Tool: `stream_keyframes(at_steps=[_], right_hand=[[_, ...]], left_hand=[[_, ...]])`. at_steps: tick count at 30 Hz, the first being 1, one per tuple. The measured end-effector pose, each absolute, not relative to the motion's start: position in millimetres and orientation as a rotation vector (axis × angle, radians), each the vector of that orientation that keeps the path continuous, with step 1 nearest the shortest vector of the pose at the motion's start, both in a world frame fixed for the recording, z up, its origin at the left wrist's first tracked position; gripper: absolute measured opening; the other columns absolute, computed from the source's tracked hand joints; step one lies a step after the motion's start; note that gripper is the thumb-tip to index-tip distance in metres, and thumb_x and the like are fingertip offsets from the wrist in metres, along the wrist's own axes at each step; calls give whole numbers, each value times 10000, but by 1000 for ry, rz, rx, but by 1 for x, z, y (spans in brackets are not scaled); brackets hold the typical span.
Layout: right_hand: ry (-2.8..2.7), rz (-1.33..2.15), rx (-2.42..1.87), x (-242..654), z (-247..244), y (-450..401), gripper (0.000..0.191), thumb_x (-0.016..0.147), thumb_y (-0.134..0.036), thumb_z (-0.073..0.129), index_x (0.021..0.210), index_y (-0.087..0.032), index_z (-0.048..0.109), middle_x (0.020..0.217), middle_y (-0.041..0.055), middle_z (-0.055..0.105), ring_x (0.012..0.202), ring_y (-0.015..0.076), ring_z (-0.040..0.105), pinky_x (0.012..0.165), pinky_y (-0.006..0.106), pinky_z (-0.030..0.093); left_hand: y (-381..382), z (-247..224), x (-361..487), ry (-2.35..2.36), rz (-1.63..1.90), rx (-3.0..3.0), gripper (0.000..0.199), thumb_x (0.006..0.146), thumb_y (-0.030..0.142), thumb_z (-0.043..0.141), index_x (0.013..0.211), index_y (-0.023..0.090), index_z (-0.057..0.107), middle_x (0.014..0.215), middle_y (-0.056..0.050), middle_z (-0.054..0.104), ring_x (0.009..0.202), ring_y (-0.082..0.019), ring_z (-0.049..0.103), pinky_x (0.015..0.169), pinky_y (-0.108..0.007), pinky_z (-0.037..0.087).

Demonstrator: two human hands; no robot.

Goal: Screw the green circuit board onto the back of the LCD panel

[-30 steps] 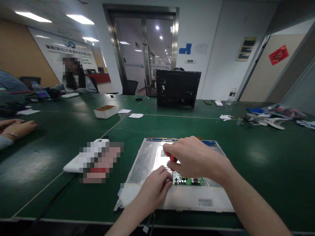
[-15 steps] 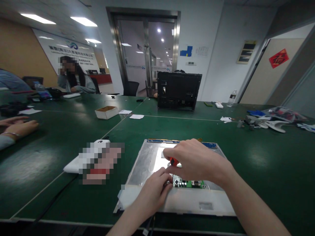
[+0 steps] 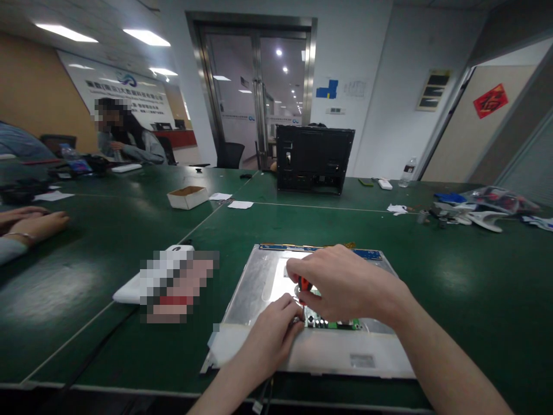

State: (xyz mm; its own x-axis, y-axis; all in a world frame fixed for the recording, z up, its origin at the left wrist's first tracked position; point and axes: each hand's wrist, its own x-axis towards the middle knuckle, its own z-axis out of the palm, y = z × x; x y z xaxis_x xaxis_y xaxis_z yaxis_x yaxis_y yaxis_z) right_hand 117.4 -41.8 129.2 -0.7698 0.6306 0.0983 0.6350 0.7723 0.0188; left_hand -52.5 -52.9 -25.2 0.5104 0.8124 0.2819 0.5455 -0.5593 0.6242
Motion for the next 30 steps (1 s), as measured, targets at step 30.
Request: stream_keyframes(at_steps=[30], right_hand=[[-2772, -117, -1149, 117, 128, -39, 135, 806, -327, 577, 828, -194, 585, 752, 10, 663, 590, 120, 518, 481, 267, 180]], left_hand=[[-53, -25, -53, 1127, 736, 2280, 146, 822, 97, 442, 825, 198, 547, 921, -45, 567, 839, -192, 545, 700, -278, 413]])
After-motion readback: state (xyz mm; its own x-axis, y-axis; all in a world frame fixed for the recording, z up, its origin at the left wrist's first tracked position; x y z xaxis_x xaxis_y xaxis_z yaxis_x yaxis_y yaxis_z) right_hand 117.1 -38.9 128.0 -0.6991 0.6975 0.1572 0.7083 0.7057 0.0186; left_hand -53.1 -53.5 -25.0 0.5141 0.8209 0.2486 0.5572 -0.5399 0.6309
